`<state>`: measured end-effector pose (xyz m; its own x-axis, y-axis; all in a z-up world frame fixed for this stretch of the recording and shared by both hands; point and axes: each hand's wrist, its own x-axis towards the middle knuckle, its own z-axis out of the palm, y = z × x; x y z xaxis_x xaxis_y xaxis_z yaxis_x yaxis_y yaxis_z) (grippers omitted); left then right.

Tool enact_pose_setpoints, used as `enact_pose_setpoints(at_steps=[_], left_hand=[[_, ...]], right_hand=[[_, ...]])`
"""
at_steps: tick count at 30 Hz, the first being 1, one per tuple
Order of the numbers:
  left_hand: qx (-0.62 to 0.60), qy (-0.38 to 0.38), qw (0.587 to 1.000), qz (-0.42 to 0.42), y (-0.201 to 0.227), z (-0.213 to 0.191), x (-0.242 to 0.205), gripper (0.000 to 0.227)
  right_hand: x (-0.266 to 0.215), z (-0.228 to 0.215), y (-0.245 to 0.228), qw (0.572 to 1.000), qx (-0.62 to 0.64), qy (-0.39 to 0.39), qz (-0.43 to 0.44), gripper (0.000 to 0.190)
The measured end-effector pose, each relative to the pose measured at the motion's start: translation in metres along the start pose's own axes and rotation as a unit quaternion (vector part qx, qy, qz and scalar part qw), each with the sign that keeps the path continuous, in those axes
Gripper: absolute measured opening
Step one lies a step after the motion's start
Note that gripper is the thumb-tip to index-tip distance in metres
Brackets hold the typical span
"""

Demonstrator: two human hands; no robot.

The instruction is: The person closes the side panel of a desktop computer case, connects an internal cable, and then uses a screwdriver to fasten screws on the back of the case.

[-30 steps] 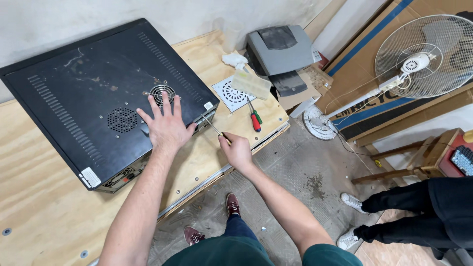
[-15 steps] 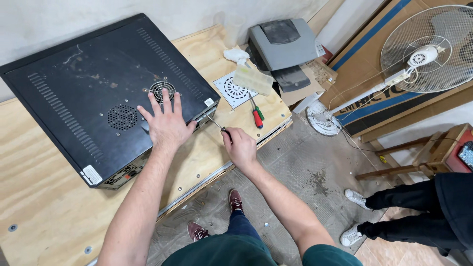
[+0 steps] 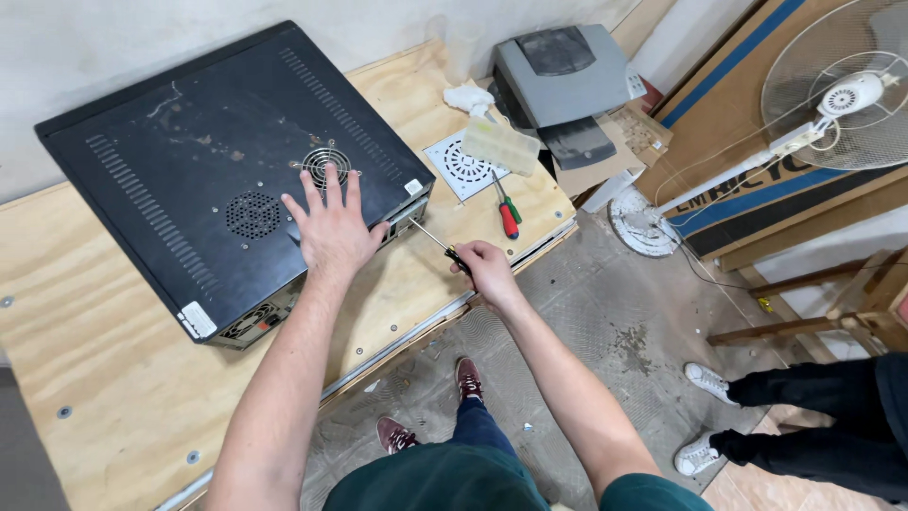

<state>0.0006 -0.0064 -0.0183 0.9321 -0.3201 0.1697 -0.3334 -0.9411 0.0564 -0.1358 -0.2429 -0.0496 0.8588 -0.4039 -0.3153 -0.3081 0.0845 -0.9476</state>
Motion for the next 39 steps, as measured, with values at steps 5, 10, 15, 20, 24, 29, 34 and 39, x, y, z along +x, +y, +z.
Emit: enact_pose_setpoints(at_steps=[5,10,15,20,24,29,34,39], left_hand=[[0.013,0.101,0.994,0.029,-0.003,0.024,0.000,0.103],[0.054,0.148,0.987,0.046,0.000,0.033,-0.008,0.099],[0.070,0.217,0.973,0.028,0.018,0.047,-0.021,0.089],[-0.009,0.258,0.957,0.136,0.050,0.081,-0.042,0.046],[-0.059,0.114,0.981,0.147,0.082,0.180,-0.050,0.028],[-0.094,0.037,0.993,0.053,0.105,0.194,-0.043,0.024],[-0.111,-0.004,0.992,-0.052,0.110,0.214,-0.013,0.028],[-0.085,-0.015,0.991,-0.099,0.120,0.205,-0.003,0.029]], right_hand=[[0.008,-0.028,0.036,0.999,-0.004,-0.015,0.042,0.026],[0.021,-0.050,0.041,0.999,0.004,-0.030,0.044,0.027],[0.055,-0.059,0.047,0.998,0.013,-0.044,0.041,0.026],[0.076,-0.060,0.040,0.996,0.019,-0.072,0.043,0.026],[0.104,-0.061,0.039,0.995,0.024,-0.088,0.031,0.023],[0.129,-0.052,0.073,0.992,0.057,-0.095,0.061,0.025],[0.145,-0.057,0.106,0.987,0.078,-0.103,0.100,0.025],[0.145,-0.066,0.103,0.977,0.114,-0.124,0.131,0.023]])
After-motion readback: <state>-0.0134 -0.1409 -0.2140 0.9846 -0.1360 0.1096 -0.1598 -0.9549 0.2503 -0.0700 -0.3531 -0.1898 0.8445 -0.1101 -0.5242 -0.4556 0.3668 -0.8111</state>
